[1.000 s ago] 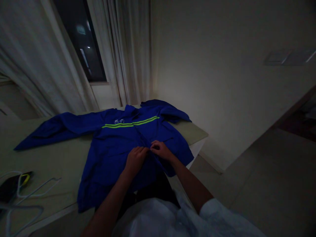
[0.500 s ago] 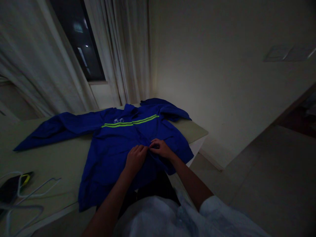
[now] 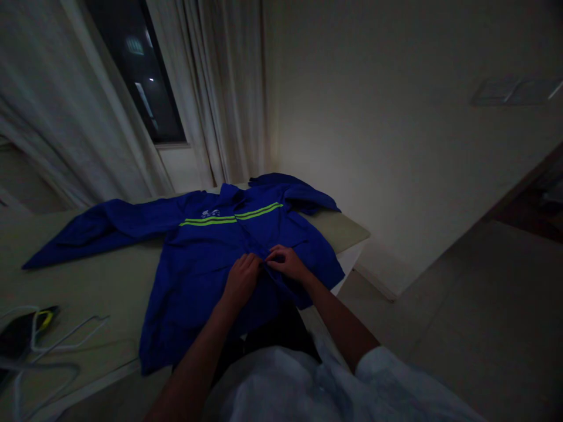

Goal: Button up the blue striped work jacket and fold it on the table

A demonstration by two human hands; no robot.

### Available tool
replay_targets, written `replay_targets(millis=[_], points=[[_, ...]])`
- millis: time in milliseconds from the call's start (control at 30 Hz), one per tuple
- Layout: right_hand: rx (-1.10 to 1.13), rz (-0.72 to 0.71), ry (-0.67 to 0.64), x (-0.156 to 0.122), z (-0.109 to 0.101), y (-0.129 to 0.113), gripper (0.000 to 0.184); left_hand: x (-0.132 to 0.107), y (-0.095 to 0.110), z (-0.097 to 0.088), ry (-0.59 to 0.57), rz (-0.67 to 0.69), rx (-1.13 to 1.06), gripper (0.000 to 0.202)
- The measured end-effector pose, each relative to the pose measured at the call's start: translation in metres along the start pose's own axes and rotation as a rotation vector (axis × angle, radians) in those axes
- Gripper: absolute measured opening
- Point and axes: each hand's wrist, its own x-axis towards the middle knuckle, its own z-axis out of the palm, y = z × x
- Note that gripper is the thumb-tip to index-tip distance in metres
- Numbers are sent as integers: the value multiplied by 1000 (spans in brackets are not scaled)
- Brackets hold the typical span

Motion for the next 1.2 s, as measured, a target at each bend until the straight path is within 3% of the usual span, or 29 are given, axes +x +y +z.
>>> replay_targets(millis=[500, 800, 1000, 1200], points=[[5, 0, 5, -3, 1, -5, 17, 0, 9, -11, 1, 36, 96, 22], [-44, -103, -3, 2, 3, 2, 12, -3, 7, -5, -25, 1, 70, 22], [-48, -100, 40, 3, 5, 2, 19, -7, 7, -8, -51, 16, 61, 28], [-74, -110, 45, 0, 4, -2, 14, -7, 9, -11, -54, 8, 74, 24]])
